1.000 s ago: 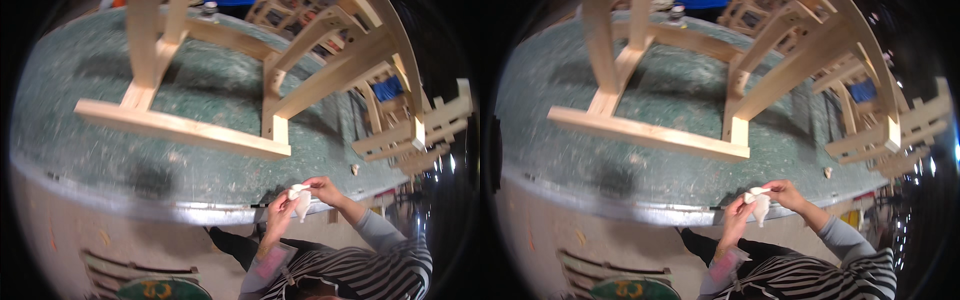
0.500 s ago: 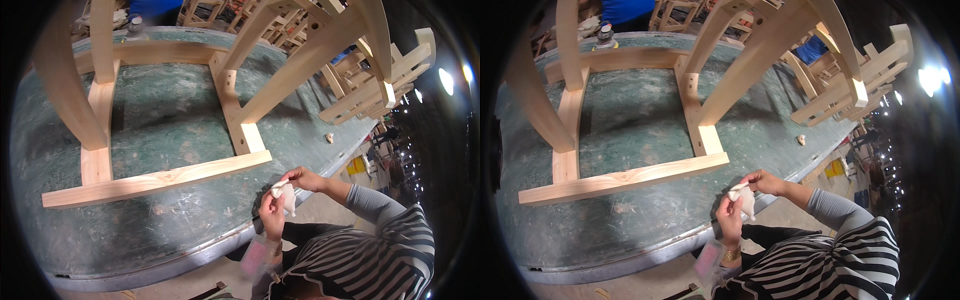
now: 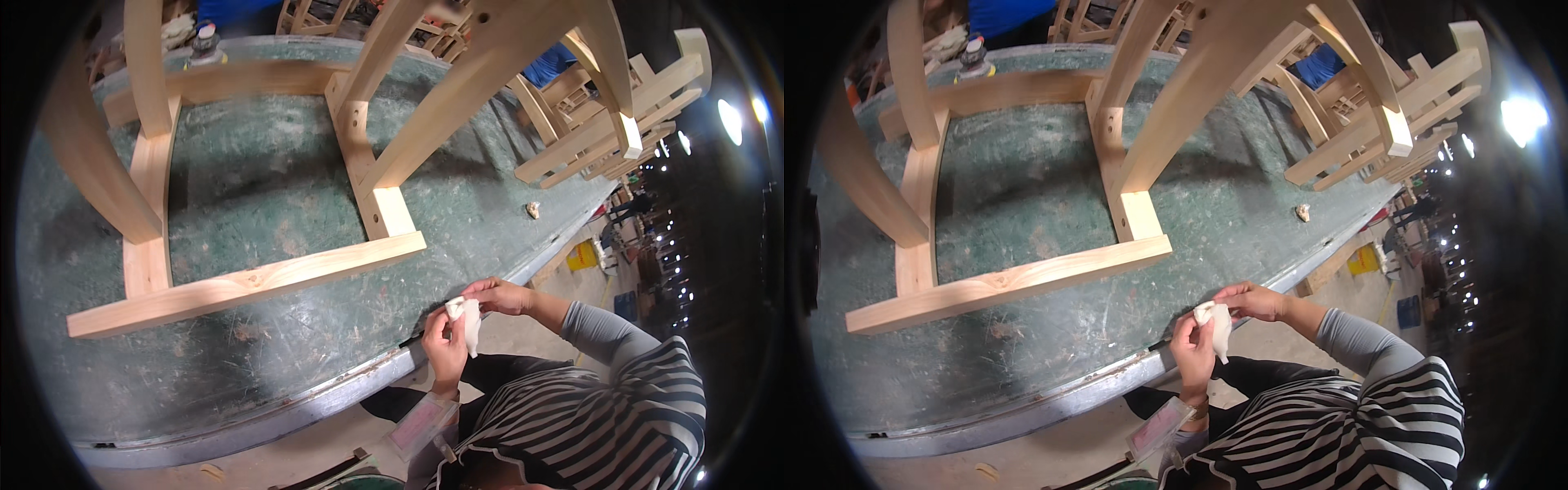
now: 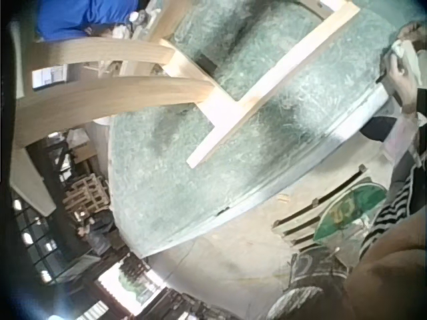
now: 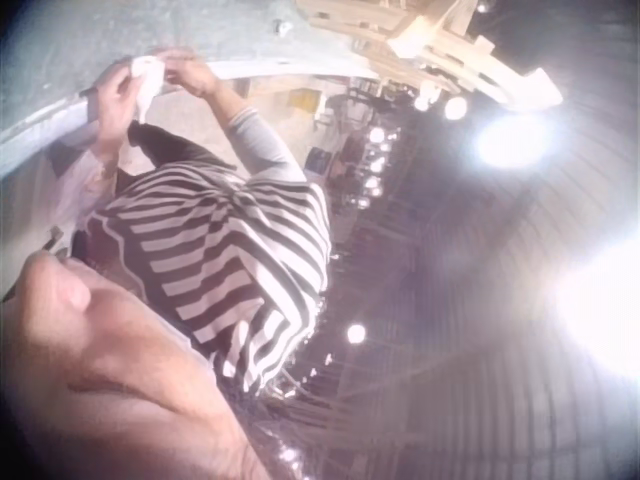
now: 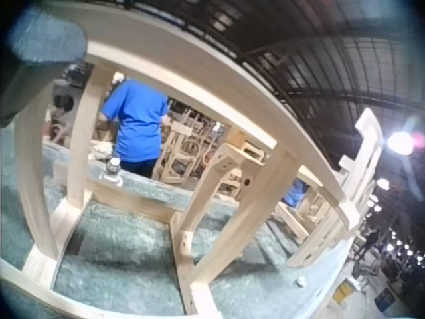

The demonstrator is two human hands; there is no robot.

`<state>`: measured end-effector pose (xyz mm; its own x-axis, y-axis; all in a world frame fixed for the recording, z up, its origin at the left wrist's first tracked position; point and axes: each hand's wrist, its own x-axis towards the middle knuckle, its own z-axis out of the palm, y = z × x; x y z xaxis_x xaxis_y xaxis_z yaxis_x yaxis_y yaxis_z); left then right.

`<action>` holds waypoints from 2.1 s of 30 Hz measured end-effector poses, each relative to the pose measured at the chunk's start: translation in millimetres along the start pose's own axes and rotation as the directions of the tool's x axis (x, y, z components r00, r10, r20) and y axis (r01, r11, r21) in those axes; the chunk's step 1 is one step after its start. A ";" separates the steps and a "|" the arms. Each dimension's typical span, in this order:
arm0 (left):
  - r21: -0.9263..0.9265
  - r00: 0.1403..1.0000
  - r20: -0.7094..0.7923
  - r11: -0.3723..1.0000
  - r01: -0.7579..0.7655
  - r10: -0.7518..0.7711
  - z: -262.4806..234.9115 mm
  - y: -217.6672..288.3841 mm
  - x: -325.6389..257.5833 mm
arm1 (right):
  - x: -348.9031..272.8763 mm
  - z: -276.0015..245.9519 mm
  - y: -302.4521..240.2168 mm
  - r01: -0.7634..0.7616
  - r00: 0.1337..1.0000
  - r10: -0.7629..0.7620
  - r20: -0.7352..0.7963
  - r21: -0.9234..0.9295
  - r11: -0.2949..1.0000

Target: The person wipes the surfaces of unfinished wooden chair frames with a white cloth. They move along a production line, cleaning multiple chairs one by one, and briefly dip the cloth into a bucket of liquid before continuing the wiping process.

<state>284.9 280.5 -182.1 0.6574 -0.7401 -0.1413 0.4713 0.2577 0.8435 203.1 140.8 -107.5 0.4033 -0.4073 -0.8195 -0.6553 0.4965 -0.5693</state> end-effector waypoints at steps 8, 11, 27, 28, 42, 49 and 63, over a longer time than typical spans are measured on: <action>0.185 0.997 0.055 0.980 -0.072 0.063 62.0 21.1 4.3 | -26.0 -162.5 42.0 -0.048 0.920 -0.029 -0.392 -0.183 0.982; 0.101 0.993 0.089 0.991 -0.090 0.081 98.4 7.6 3.8 | -22.4 -245.3 56.0 0.007 0.755 -0.286 -0.590 -0.429 0.903; 0.430 0.974 0.226 0.895 -0.114 0.016 357.8 -83.6 -5.9 | 26.7 -441.4 -2.2 -0.040 0.712 -0.480 -0.513 -0.712 0.701; 0.427 0.969 0.244 0.901 -0.072 -0.039 364.1 -90.7 -10.0 | 20.4 -449.7 6.3 0.011 0.681 -0.487 -0.547 -0.657 0.754; 0.513 0.860 0.322 0.837 0.193 -0.395 468.6 -159.3 -0.1 | -132.3 -608.3 348.8 0.626 0.742 -0.111 -0.661 0.624 0.468; 0.509 0.754 0.499 0.849 0.143 -0.427 648.3 -231.7 -23.5 | -206.9 -714.3 425.5 0.606 0.536 0.286 -0.795 0.597 0.526; 0.499 0.527 0.629 0.816 0.290 -0.572 1022.7 -494.1 -150.0 | -348.5 -1047.7 540.3 0.887 0.430 0.115 -0.895 0.443 0.132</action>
<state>-647.8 -371.0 -47.6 -0.2925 -0.9280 -0.2309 0.2820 -0.3144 0.9064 -960.7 -252.2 -59.6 -0.4738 -0.8044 -0.3585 0.5542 0.0441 -0.8312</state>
